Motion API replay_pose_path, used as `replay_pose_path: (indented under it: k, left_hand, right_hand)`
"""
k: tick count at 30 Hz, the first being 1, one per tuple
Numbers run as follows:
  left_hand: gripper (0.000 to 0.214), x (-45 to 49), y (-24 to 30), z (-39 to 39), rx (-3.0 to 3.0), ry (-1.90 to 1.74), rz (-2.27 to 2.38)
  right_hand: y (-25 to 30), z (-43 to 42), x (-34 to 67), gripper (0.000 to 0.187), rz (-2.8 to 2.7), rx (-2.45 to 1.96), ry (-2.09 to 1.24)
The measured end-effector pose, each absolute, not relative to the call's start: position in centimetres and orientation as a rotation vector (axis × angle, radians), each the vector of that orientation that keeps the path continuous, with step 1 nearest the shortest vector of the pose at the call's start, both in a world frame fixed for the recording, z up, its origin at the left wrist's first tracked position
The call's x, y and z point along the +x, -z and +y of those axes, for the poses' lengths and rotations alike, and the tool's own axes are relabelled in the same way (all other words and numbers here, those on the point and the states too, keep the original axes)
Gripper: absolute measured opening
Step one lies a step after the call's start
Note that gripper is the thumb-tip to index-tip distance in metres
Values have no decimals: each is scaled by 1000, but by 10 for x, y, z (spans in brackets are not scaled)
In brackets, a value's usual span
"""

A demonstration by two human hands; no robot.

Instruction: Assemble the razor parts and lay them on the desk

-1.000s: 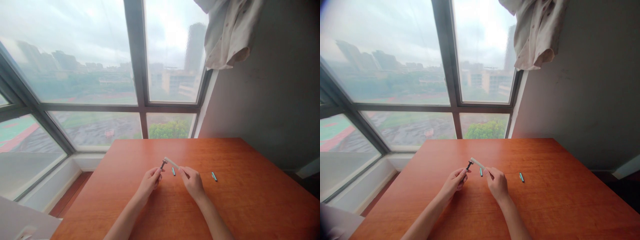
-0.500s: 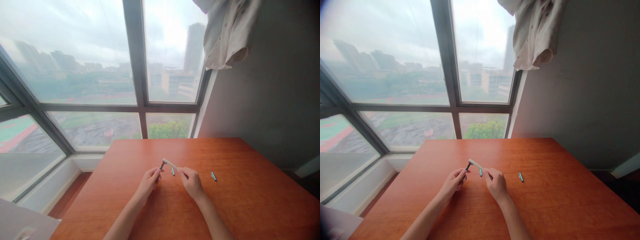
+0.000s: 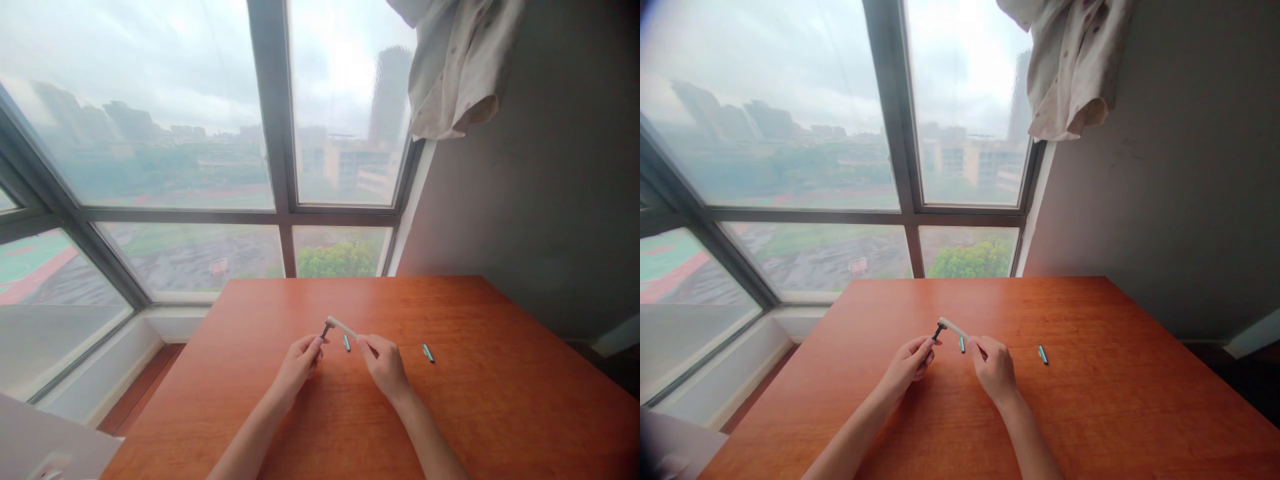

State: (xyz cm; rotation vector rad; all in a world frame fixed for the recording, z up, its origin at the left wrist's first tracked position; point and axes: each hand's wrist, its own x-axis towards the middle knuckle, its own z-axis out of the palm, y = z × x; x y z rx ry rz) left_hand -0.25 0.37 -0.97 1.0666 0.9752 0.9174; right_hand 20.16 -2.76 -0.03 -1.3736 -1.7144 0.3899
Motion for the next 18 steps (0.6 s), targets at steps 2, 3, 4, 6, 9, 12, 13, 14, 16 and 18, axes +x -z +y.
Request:
replay_pose_path:
  k: [2, 3, 4, 6, 9, 12, 13, 14, 16, 18]
  left_hand:
    - [53, -2, 10, 4, 1068, -911, 969]
    - [53, -2, 10, 4, 1071, -909, 968]
    - [54, -2, 10, 4, 1073, -908, 968]
    - [54, -1, 9, 3, 1076, -912, 973]
    - [54, -1, 7, 3, 1075, -917, 984]
    - [54, -1, 5, 2, 1070, -916, 987]
    - [54, 0, 4, 2, 1068, -917, 987]
    - [54, 0, 3, 1, 1066, -919, 988]
    - [53, 1, 3, 1, 1067, -921, 985]
    - [53, 1, 3, 0, 1072, -917, 978]
  right_hand:
    - [1, -28, 201, 40, -1706, -1390, -377]
    - [1, -28, 201, 40, -1702, -1399, -374]
    - [1, -28, 201, 39, -1702, -1403, -375]
    - [2, -28, 201, 39, -1710, -1396, -387]
    - [2, -27, 202, 38, -1725, -1372, -412]
    - [2, -27, 202, 38, -1726, -1361, -413]
    - [2, -27, 202, 38, -1726, -1355, -413]
    - [1, -27, 202, 38, -1727, -1349, -414]
    - [1, -27, 202, 37, -1733, -1342, -417]
    - [2, -27, 202, 37, -1736, -1351, -410]
